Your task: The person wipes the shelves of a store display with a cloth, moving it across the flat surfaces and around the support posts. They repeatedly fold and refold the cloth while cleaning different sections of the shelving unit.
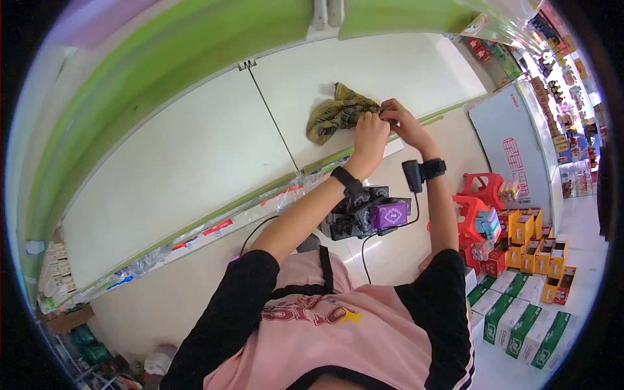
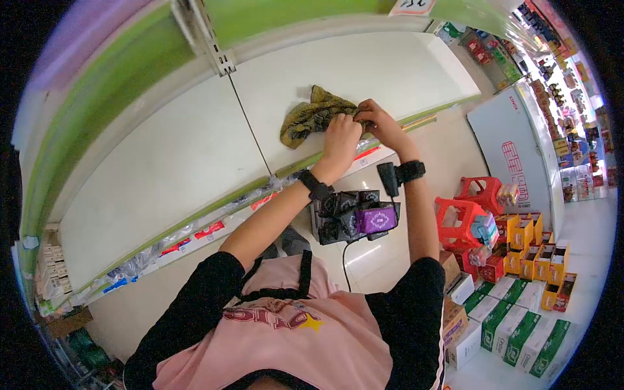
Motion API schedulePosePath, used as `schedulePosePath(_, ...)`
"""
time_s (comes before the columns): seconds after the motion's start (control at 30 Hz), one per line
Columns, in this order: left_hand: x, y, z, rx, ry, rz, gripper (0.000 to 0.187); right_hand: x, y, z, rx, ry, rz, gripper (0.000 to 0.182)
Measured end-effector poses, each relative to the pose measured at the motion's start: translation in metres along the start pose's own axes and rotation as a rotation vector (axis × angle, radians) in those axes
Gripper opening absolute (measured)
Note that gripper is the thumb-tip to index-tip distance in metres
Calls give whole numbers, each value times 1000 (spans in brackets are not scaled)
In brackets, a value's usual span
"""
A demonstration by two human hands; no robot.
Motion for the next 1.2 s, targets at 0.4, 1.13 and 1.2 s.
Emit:
schedulePosePath(0.4,167,167,-131,429,-274,-81,7,-161,-61,-207,372,-144,30,28)
schedulePosePath(1.13,150,144,-109,281,-299,-34,11,-144,-42,-175,253,-265,268,29)
schedulePosePath(1.2,128,124,-106,250,-150,-62,10,-125,-31,-142,195,-314,284,34)
Point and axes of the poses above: each hand's wrist, its own y-axis away from the middle knuckle, its own x-axis out of the back of the hand, z = x × y, the point moved 9 cm from there along -y, towards the middle knuckle, and after that the axes turned 1 degree about -z, right-handed, at the moved point
